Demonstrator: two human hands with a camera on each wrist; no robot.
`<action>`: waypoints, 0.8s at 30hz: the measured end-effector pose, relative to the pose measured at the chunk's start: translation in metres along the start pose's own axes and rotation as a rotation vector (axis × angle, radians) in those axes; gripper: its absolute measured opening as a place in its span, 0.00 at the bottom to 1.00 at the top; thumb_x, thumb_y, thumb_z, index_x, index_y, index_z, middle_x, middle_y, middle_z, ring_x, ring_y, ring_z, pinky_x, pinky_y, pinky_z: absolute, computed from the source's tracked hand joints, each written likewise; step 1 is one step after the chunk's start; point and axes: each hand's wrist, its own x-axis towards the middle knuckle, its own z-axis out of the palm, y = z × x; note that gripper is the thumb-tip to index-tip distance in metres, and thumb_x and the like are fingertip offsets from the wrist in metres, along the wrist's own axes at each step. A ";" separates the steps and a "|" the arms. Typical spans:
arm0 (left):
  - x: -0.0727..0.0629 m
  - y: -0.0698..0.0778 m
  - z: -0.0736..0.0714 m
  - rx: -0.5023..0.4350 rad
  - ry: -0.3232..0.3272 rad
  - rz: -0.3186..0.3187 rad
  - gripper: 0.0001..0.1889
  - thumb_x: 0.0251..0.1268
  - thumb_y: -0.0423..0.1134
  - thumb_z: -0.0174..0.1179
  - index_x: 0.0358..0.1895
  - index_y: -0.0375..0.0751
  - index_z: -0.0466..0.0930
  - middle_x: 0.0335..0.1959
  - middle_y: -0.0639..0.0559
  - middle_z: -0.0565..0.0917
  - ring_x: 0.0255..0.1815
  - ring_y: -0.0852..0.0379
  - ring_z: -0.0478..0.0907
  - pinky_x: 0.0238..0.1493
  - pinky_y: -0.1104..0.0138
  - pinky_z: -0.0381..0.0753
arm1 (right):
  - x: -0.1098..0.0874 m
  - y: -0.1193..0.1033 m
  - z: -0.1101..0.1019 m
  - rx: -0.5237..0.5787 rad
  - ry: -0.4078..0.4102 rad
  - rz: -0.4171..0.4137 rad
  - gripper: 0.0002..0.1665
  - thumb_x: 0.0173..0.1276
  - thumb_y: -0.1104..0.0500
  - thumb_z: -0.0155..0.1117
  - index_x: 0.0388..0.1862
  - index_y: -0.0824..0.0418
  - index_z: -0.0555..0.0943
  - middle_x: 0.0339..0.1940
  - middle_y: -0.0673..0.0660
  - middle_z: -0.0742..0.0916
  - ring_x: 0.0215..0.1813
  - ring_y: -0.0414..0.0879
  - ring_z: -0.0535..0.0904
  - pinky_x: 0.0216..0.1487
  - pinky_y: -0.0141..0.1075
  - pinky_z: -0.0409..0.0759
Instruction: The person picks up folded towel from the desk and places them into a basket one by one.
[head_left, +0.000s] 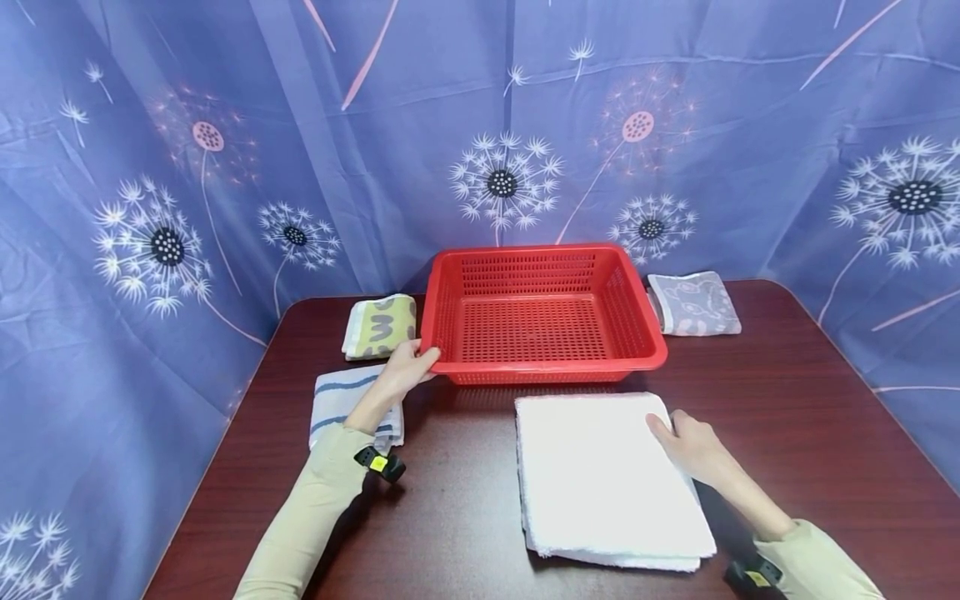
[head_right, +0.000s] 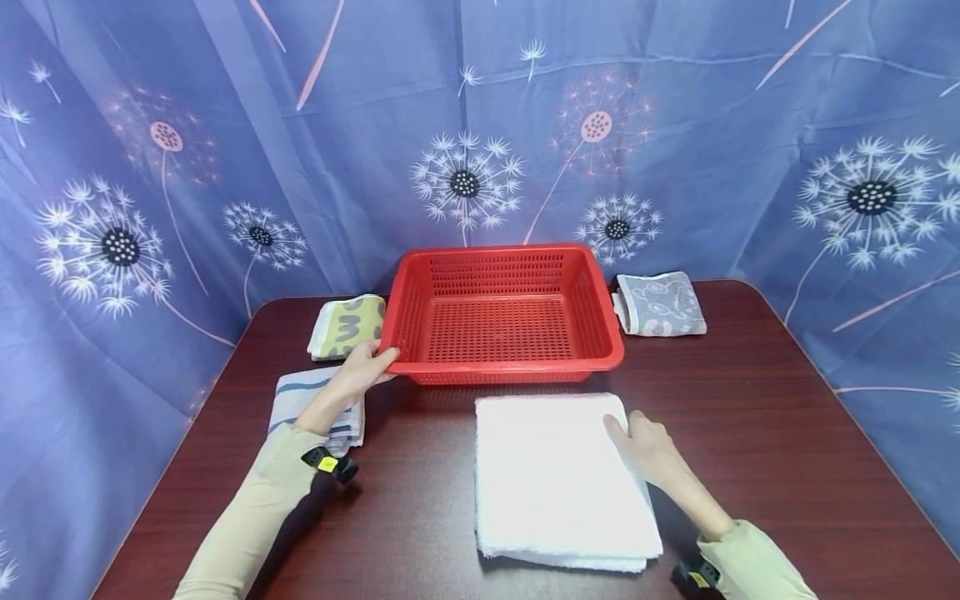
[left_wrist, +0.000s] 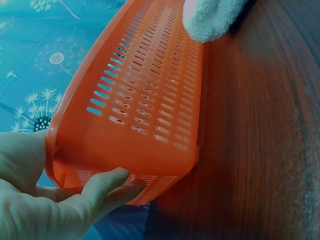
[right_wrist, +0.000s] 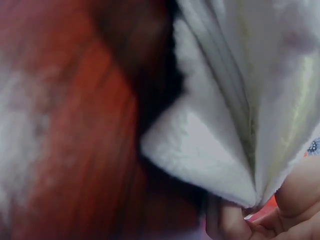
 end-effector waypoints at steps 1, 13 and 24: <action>0.000 0.000 0.000 0.002 0.000 -0.003 0.21 0.66 0.31 0.44 0.57 0.18 0.69 0.53 0.25 0.76 0.35 0.66 0.78 0.39 0.76 0.79 | 0.000 -0.001 0.000 0.001 -0.001 0.002 0.36 0.75 0.42 0.45 0.47 0.79 0.69 0.26 0.59 0.77 0.30 0.49 0.74 0.29 0.37 0.71; -0.001 0.001 0.000 0.010 -0.008 0.000 0.21 0.67 0.31 0.44 0.58 0.18 0.69 0.54 0.25 0.75 0.35 0.67 0.77 0.38 0.76 0.79 | 0.002 -0.011 0.006 0.014 0.001 -0.007 0.32 0.76 0.43 0.46 0.42 0.76 0.71 0.25 0.58 0.75 0.28 0.48 0.72 0.29 0.37 0.69; 0.000 0.000 0.000 0.008 -0.005 -0.012 0.22 0.67 0.31 0.44 0.59 0.19 0.68 0.56 0.24 0.75 0.35 0.67 0.78 0.39 0.77 0.79 | 0.003 -0.017 0.010 0.006 0.006 -0.025 0.32 0.75 0.44 0.46 0.44 0.78 0.71 0.26 0.60 0.78 0.31 0.50 0.74 0.31 0.38 0.71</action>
